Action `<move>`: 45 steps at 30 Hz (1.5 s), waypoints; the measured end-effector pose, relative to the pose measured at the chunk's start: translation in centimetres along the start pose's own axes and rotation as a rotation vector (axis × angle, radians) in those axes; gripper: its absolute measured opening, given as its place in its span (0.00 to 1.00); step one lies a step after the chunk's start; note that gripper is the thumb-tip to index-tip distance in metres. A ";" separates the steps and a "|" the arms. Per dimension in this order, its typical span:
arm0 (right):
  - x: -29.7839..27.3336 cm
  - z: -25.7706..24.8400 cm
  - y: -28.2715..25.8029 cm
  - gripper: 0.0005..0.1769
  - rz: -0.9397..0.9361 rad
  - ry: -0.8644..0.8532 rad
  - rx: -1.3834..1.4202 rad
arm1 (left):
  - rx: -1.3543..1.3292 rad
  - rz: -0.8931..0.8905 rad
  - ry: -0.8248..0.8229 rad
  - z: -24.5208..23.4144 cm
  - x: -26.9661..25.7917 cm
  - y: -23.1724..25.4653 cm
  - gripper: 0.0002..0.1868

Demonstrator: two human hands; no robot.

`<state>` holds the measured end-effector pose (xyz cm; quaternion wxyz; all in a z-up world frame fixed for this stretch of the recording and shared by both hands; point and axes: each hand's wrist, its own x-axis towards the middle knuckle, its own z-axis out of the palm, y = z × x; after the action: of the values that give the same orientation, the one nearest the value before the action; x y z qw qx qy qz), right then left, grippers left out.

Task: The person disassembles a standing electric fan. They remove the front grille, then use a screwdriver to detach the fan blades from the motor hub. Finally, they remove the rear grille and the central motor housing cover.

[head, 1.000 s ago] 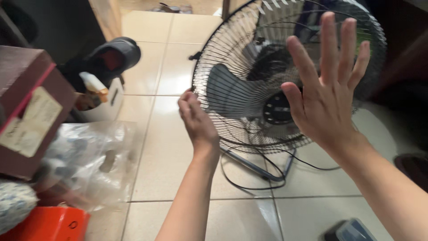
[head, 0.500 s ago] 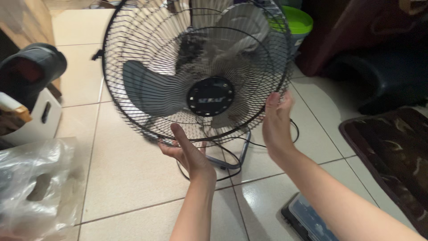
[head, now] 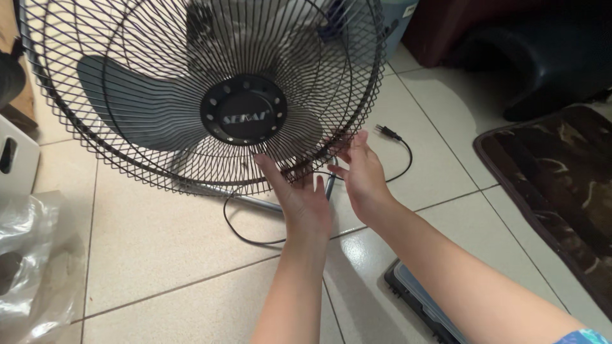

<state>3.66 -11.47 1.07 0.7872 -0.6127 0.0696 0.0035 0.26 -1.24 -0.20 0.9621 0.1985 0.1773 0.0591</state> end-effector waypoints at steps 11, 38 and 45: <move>-1.9 -0.1 0.9 0.14 -0.250 -0.117 -0.428 | 0.033 0.146 -0.036 0.4 0.4 0.0 0.68; -2.6 0.3 1.2 0.05 -0.712 0.036 -0.875 | 0.019 0.126 0.074 1.2 1.1 -0.1 0.68; -3.1 -0.2 0.9 0.25 -0.524 -0.173 -0.483 | 0.007 -0.070 0.011 0.4 0.5 -0.3 0.66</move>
<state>0.45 -11.18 0.56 0.5971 -0.7754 -0.1592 -0.1300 0.85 -1.64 -0.11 0.9619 0.1951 0.1895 0.0258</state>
